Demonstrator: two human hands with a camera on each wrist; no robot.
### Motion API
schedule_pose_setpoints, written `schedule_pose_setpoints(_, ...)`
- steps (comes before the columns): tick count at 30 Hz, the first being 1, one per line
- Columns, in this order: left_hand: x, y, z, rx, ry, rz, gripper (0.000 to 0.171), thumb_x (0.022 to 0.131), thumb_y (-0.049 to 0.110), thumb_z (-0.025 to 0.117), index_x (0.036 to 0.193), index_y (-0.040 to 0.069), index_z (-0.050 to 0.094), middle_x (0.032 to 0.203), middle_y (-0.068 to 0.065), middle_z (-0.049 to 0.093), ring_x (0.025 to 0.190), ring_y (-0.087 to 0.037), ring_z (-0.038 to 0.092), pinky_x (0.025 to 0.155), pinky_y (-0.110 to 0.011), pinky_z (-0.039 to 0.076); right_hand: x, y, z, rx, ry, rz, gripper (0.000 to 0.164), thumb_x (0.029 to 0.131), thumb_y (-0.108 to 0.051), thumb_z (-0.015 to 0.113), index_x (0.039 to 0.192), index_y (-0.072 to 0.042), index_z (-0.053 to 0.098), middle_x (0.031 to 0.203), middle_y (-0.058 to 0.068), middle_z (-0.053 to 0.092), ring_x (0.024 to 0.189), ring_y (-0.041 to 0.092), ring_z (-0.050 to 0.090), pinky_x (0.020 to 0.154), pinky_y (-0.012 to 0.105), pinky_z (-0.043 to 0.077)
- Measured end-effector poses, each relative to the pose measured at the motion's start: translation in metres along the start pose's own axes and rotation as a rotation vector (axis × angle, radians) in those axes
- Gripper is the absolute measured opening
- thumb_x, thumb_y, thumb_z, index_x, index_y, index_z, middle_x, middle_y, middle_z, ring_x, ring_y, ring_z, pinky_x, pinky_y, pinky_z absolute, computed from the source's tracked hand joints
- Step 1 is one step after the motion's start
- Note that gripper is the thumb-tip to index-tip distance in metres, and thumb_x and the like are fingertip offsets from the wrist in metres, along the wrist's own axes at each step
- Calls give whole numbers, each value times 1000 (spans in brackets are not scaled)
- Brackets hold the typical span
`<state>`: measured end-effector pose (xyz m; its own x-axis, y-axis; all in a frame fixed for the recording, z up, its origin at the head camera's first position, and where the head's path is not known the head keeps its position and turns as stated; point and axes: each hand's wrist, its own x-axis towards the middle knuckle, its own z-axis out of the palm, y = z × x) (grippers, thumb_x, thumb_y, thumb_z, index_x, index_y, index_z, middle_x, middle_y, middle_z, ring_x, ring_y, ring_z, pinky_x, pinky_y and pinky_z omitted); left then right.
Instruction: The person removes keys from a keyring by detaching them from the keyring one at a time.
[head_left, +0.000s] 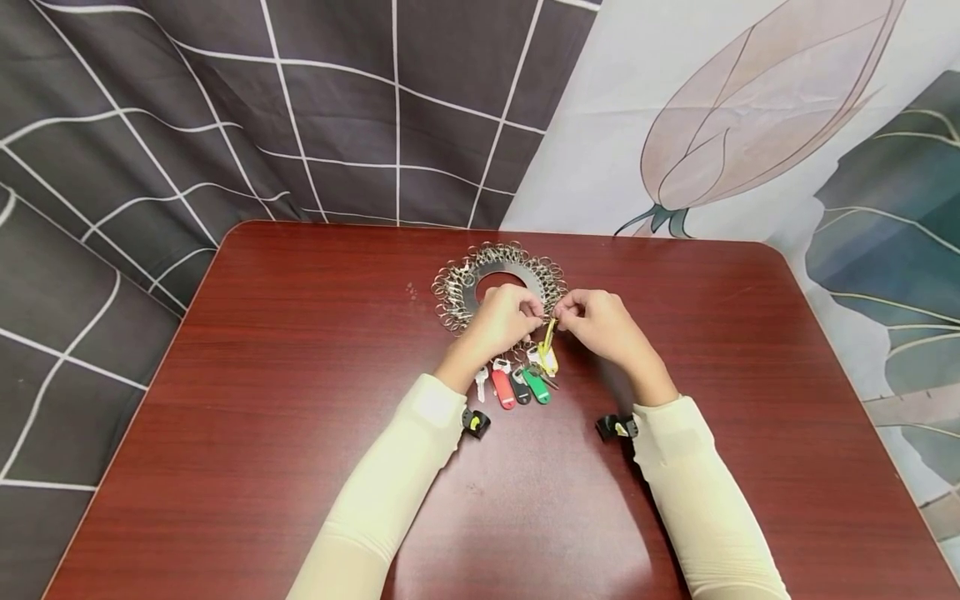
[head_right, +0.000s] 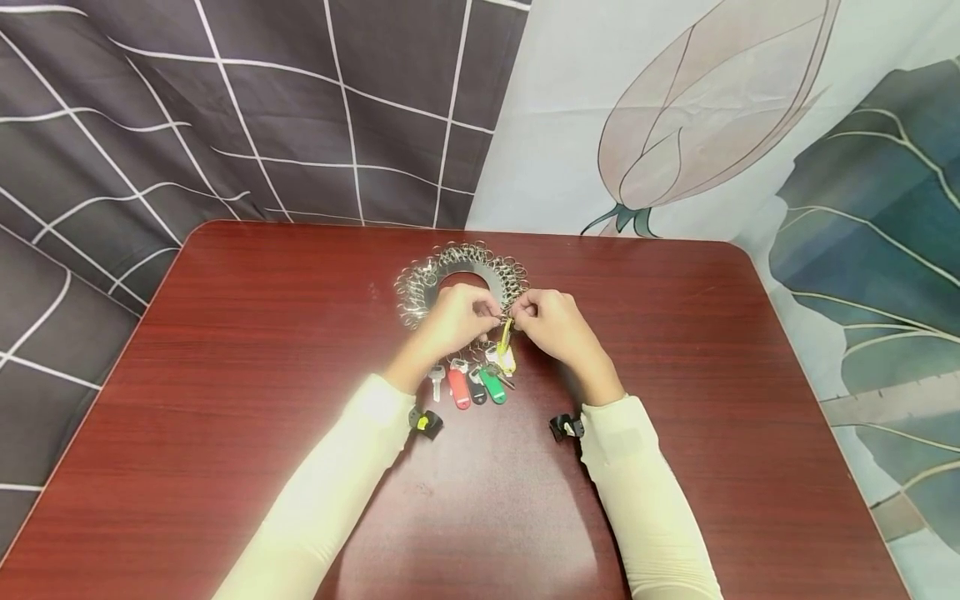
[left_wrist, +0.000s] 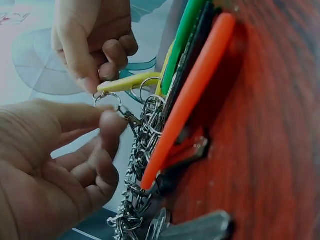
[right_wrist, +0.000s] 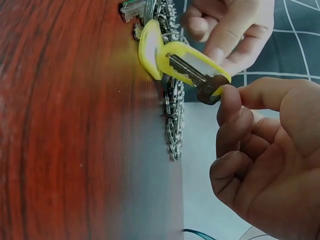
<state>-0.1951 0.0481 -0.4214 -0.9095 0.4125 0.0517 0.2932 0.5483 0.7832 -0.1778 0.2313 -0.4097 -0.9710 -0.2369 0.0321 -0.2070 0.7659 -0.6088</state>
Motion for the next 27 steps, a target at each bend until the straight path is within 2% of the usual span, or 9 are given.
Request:
schedule_pose_setpoints(4,0,1,1,117,-28,96,7,83,16,71,76,14,70,73,2,68,68,-9,59,65,-23,50,0,-1,-1,-4,-11,-11,16,93,-18,59,86,-9,70,72,5,69,62,17,53,59,32,43)
schedule_pose_setpoints(8,1,0,4,135,-27,145,10,86,18,69,78,13,72,74,2,67,70,-10,59,67,-23,49,-1,-3,-1,-16,-20,-40,16,93,-17,59,88,-7,70,73,6,69,61,17,52,58,32,43)
schedule_pose_setpoints(17,2,0,1,84,85,98,7,83,18,73,76,17,78,72,5,70,66,-7,57,66,-23,48,-1,-4,-1,-111,32,-66,14,88,-16,59,84,-8,69,69,4,65,61,18,52,60,33,44)
schedule_pose_setpoints(21,2,-1,1,84,88,106,6,82,16,73,77,16,77,74,3,71,65,-5,60,67,-21,50,-2,-3,0,-97,4,-45,14,88,-16,58,81,-8,68,66,3,63,59,18,53,59,33,44)
schedule_pose_setpoints(27,0,-1,1,113,71,118,6,81,6,69,80,12,70,73,0,68,67,-10,60,63,-24,50,-1,-1,-2,-5,-29,1,17,92,-17,58,84,-8,69,69,5,67,60,17,54,60,32,45)
